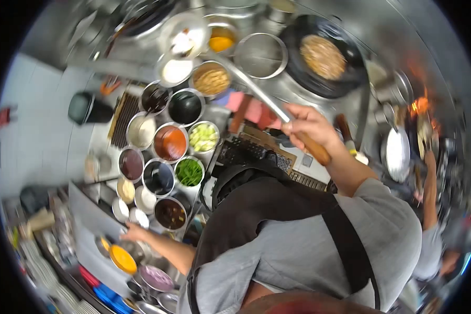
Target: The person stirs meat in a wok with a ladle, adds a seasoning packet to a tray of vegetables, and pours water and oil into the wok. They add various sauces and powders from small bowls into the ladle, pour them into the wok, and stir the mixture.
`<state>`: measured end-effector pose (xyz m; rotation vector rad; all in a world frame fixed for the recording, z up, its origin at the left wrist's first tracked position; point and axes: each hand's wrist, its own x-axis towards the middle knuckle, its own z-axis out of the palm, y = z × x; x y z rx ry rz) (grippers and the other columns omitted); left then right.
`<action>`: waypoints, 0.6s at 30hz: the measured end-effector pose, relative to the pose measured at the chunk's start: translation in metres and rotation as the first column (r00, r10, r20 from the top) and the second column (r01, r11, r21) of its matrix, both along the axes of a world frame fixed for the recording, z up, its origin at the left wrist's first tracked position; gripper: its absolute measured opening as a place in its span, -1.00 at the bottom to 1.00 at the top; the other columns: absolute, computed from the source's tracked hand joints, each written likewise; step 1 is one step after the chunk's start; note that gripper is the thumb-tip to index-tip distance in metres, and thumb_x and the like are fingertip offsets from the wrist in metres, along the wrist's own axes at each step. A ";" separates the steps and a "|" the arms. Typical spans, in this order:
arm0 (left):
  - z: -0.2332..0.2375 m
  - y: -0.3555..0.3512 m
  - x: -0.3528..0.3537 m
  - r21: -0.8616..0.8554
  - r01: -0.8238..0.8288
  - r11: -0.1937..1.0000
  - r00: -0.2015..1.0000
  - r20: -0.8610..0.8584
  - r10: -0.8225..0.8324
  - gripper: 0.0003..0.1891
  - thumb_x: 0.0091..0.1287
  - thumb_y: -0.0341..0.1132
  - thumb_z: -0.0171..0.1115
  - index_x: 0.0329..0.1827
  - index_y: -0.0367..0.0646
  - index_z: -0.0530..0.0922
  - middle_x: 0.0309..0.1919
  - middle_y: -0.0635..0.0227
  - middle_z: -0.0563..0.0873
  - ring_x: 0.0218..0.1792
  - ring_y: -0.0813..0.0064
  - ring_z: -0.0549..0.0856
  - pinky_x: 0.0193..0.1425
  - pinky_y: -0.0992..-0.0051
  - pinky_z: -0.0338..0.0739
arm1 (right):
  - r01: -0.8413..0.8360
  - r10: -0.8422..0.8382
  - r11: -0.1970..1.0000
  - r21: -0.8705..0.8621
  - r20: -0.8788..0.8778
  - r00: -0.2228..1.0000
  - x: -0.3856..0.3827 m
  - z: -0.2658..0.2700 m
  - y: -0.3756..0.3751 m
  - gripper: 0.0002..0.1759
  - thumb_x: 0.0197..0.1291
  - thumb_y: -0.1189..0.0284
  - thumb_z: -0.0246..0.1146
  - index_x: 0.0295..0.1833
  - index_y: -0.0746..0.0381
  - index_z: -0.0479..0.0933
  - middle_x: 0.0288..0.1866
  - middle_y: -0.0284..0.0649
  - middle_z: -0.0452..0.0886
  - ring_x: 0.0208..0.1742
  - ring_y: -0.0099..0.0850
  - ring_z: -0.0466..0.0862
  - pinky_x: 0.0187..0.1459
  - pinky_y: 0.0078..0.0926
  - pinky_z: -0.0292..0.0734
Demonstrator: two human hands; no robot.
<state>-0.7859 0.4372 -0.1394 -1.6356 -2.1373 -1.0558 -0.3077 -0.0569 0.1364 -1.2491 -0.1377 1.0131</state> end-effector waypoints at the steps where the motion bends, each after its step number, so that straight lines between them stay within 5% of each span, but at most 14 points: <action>1: 0.037 -0.018 0.042 -0.057 0.025 0.998 0.999 0.028 -0.023 -0.22 0.14 -0.12 0.34 0.33 -0.33 0.19 -0.21 -0.09 0.66 -0.19 -0.08 0.67 0.04 0.12 0.53 | 0.127 -0.122 0.989 -0.071 0.071 0.990 0.009 0.007 -0.021 -0.40 0.08 0.49 0.23 0.28 0.36 0.33 -0.45 -0.34 0.49 -0.72 -0.60 0.41 -0.73 -0.67 0.27; 4: 0.104 -0.079 0.122 -0.129 0.272 0.954 0.942 0.238 -0.236 -0.27 0.18 -0.16 0.32 0.35 -0.26 0.21 -0.19 -0.05 0.68 -0.16 -0.02 0.68 -0.02 0.10 0.53 | 0.402 -0.267 0.880 -0.252 0.437 0.859 0.052 -0.023 -0.110 -0.43 0.07 0.52 0.20 0.27 0.29 0.38 -0.52 -0.37 0.49 -0.72 -0.60 0.44 -0.68 -0.64 0.35; 5: 0.148 -0.128 0.175 -0.175 0.303 0.937 0.936 0.241 -0.258 -0.32 0.19 -0.19 0.31 0.36 -0.14 0.25 -0.19 0.02 0.69 -0.18 0.03 0.69 -0.06 0.12 0.53 | 0.436 -0.198 0.822 -0.365 0.535 0.821 0.071 -0.031 -0.137 -0.40 0.05 0.52 0.19 0.29 0.31 0.35 -0.46 -0.23 0.56 -0.66 -0.48 0.52 -0.61 -0.52 0.44; 6: 0.119 -0.111 0.179 -0.134 0.400 0.907 0.903 0.225 -0.365 -0.37 0.20 -0.20 0.30 0.34 -0.03 0.30 -0.20 0.09 0.70 -0.20 0.07 0.69 -0.11 0.17 0.54 | 0.475 -0.109 0.746 -0.467 0.618 0.779 0.093 -0.040 -0.165 -0.37 0.04 0.52 0.18 0.31 0.34 0.32 -0.40 -0.10 0.63 -0.60 -0.37 0.60 -0.54 -0.39 0.53; 7: 0.094 -0.108 0.191 0.005 0.565 0.825 0.799 0.244 -0.549 -0.42 0.23 -0.22 0.27 0.33 -0.05 0.33 -0.24 0.10 0.70 -0.26 0.10 0.68 -0.16 0.23 0.53 | 0.564 0.013 0.603 -0.563 0.714 0.700 0.117 -0.062 -0.196 -0.40 0.04 0.50 0.16 0.28 0.35 0.34 -0.38 -0.03 0.64 -0.52 -0.26 0.64 -0.44 -0.30 0.56; 8: 0.137 -0.164 0.237 -0.106 0.641 0.760 0.742 0.339 -0.578 -0.46 0.24 -0.28 0.25 0.30 -0.11 0.36 -0.27 0.12 0.68 -0.34 0.21 0.65 -0.20 0.31 0.53 | 0.653 0.159 0.440 -0.617 0.769 0.619 0.139 -0.085 -0.223 -0.43 0.04 0.48 0.15 0.24 0.36 0.37 -0.35 0.04 0.65 -0.44 -0.15 0.69 -0.34 -0.22 0.59; 11: 0.086 -0.202 0.276 -0.161 0.856 0.492 0.512 0.400 -0.760 -0.52 0.18 -0.43 0.26 0.22 -0.17 0.46 -0.35 0.23 0.65 -0.45 0.48 0.52 -0.27 0.48 0.47 | 0.724 0.502 0.232 -0.650 0.717 0.483 0.179 -0.124 -0.274 -0.54 0.04 0.44 0.15 0.09 0.40 0.44 -0.26 0.14 0.64 -0.27 -0.02 0.69 -0.20 -0.10 0.57; 12: 0.075 -0.221 0.286 -0.187 0.926 0.329 0.376 0.358 -0.855 -0.53 0.17 -0.41 0.27 0.19 -0.18 0.48 -0.41 0.27 0.64 -0.46 0.48 0.51 -0.28 0.46 0.47 | 0.726 0.498 0.239 -0.645 0.723 0.479 0.182 -0.132 -0.279 -0.54 0.04 0.44 0.15 0.09 0.40 0.44 -0.26 0.14 0.64 -0.27 -0.02 0.69 -0.20 -0.10 0.57; 13: 0.056 -0.238 0.290 -0.442 0.849 0.289 0.466 0.370 -0.804 -0.56 0.17 -0.38 0.26 0.15 -0.19 0.50 -0.49 0.29 0.63 -0.47 0.47 0.52 -0.27 0.44 0.47 | 0.639 0.391 0.302 -0.707 0.703 0.594 0.182 -0.140 -0.282 -0.60 0.03 0.44 0.17 0.01 0.39 0.46 -0.29 0.10 0.64 -0.33 -0.08 0.69 -0.26 -0.16 0.58; 14: 0.057 -0.269 0.298 -0.454 0.871 0.189 0.406 0.446 -0.798 -0.56 0.16 -0.35 0.25 0.15 -0.19 0.50 -0.54 0.25 0.63 -0.47 0.42 0.57 -0.28 0.40 0.49 | 0.545 0.286 0.376 -0.749 0.653 0.701 0.180 -0.145 -0.283 -0.66 0.03 0.44 0.19 -0.07 0.38 0.48 -0.32 0.06 0.65 -0.38 -0.15 0.69 -0.32 -0.22 0.59; 15: -0.014 -0.258 0.285 -0.514 0.852 0.097 0.392 0.505 -0.769 -0.56 0.14 -0.37 0.23 0.14 -0.19 0.50 -0.52 0.20 0.65 -0.47 0.34 0.62 -0.28 0.35 0.51 | 0.491 -0.023 0.588 -0.643 0.593 0.805 0.170 -0.145 -0.276 -0.72 0.03 0.45 0.21 -0.13 0.36 0.50 -0.38 -0.02 0.64 -0.45 -0.23 0.66 -0.40 -0.30 0.56; 16: 0.008 -0.298 0.290 -0.593 0.799 0.103 0.410 0.411 -0.815 -0.55 0.13 -0.38 0.22 0.14 -0.18 0.50 -0.48 0.14 0.68 -0.44 0.26 0.66 -0.27 0.30 0.53 | 0.473 -0.293 0.750 -0.462 0.409 0.864 0.160 -0.144 -0.269 -0.78 0.04 0.45 0.23 -0.19 0.34 0.52 -0.44 -0.11 0.62 -0.52 -0.32 0.62 -0.48 -0.39 0.53; 17: -0.004 -0.312 0.285 -0.652 0.757 0.049 0.412 0.418 -0.810 -0.56 0.10 -0.37 0.23 0.10 -0.15 0.53 -0.48 0.12 0.71 -0.41 0.25 0.71 -0.24 0.31 0.56 | 0.470 -0.292 0.758 -0.452 0.409 0.864 0.161 -0.154 -0.268 -0.78 0.04 0.45 0.23 -0.19 0.34 0.52 -0.44 -0.11 0.62 -0.52 -0.32 0.62 -0.48 -0.39 0.53; 18: -0.028 -0.320 0.273 -0.701 0.713 0.018 0.369 0.354 -0.860 -0.58 0.07 -0.34 0.26 0.05 -0.17 0.54 -0.49 0.11 0.72 -0.44 0.26 0.73 -0.26 0.33 0.59 | 0.527 -0.511 0.836 -0.152 0.132 0.849 0.164 -0.171 -0.265 -0.77 0.07 0.45 0.23 -0.18 0.36 0.51 -0.48 -0.17 0.58 -0.56 -0.40 0.57 -0.54 -0.52 0.47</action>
